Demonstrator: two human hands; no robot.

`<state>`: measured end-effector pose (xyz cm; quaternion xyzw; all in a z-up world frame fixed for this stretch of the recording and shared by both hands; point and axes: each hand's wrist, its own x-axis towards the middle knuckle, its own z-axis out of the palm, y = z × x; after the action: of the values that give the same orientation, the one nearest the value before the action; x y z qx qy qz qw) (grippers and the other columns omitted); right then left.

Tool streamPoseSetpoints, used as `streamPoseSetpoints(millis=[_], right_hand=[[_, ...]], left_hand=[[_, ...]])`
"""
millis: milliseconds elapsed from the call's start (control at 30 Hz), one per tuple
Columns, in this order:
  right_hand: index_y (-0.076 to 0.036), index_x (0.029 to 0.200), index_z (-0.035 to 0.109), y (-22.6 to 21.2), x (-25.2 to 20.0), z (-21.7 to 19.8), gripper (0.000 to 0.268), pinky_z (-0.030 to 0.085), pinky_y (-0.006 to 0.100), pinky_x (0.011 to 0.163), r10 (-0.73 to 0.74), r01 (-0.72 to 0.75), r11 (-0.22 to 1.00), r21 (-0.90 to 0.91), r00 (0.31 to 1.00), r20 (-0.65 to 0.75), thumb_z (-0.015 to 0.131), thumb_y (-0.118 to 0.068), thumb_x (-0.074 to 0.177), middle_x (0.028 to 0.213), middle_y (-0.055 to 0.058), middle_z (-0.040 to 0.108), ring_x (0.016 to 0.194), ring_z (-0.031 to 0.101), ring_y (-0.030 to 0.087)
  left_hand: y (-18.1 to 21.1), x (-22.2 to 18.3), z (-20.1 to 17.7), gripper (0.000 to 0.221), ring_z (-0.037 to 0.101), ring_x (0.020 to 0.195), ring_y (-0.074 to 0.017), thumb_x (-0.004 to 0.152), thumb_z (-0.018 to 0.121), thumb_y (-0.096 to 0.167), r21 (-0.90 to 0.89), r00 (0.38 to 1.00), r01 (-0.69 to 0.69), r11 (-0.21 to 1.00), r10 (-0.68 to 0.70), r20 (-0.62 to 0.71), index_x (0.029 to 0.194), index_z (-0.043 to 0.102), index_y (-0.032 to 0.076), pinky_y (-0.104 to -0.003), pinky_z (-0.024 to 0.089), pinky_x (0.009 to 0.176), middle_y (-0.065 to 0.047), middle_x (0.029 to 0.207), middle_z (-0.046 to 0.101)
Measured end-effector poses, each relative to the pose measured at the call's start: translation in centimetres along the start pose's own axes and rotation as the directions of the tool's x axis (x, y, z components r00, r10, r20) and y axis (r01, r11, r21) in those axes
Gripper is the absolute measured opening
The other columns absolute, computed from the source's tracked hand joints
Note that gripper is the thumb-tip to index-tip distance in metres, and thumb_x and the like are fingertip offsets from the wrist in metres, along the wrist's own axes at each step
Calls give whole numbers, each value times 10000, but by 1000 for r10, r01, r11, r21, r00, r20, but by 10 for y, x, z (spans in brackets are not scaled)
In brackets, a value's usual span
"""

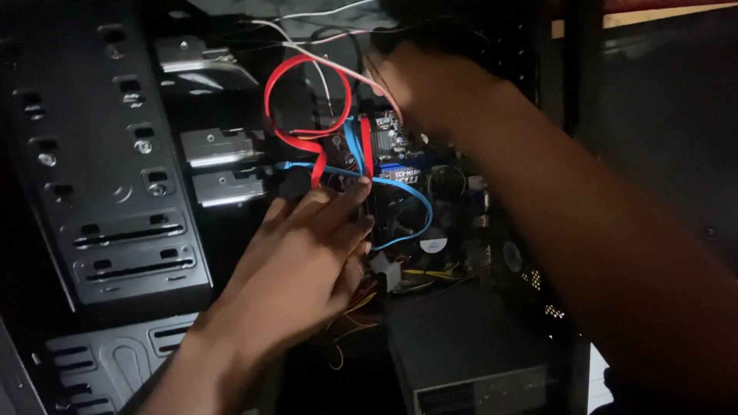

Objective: Connecting internal power and data cables to the motherboard and organizing wiring inside a desktop computer case.

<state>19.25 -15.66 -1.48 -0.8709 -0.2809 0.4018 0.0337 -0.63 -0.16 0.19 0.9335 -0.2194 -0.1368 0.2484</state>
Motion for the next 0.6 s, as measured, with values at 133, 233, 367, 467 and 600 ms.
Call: streamPoseSetpoints(millis=[133, 233, 367, 467, 600], right_hand=[[-148, 1350, 508, -1, 1, 4, 542, 544, 586, 790, 70, -71, 997, -6, 997, -17, 667, -330, 864, 1230, 201, 593, 1062, 659, 474], [-196, 1368, 476, -8, -3, -3, 549, 542, 580, 777, 39, -39, 999, 9, 999, -13, 577, -481, 909, 1218, 213, 599, 1057, 656, 463], [-173, 1081, 624, 6, 4, 6, 274, 542, 530, 759, 52, -53, 997, -64, 999, -14, 696, -208, 819, 1117, 152, 618, 984, 671, 414], [-149, 1016, 666, -3, -2, 1, 235, 565, 539, 676, 5, -8, 994, -111, 1000, -27, 705, -221, 795, 1002, 152, 704, 897, 718, 419], [-244, 1054, 625, 12, 10, 14, 389, 543, 536, 765, -27, 6, 971, -240, 996, -84, 829, -218, 724, 1075, 132, 645, 996, 664, 421]], left_hand=[[0, 1, 0, 380, 538, 1179, -295, 856, 576, 263, 0, 998, 27, 1000, -27, 51, 1189, 695, 124, -554, 447, 847, -102, 1531, 500], [1, 1, -4, 357, 546, 1175, -300, 833, 593, 254, -17, 999, 20, 1000, -19, 42, 1154, 691, 130, -552, 440, 855, -105, 1528, 503], [1, -1, 2, 384, 535, 1218, -305, 841, 598, 273, 6, 1000, 8, 1000, -9, 14, 1191, 688, 141, -544, 443, 885, -88, 1528, 508], [1, -1, 2, 383, 536, 1196, -306, 852, 588, 274, -4, 1000, 9, 1000, -9, -1, 1173, 716, 111, -556, 428, 893, -97, 1522, 521], [4, -1, -3, 356, 527, 1235, -301, 867, 569, 225, -51, 1000, 16, 999, -17, -12, 1174, 703, 105, -545, 431, 867, -99, 1483, 544]])
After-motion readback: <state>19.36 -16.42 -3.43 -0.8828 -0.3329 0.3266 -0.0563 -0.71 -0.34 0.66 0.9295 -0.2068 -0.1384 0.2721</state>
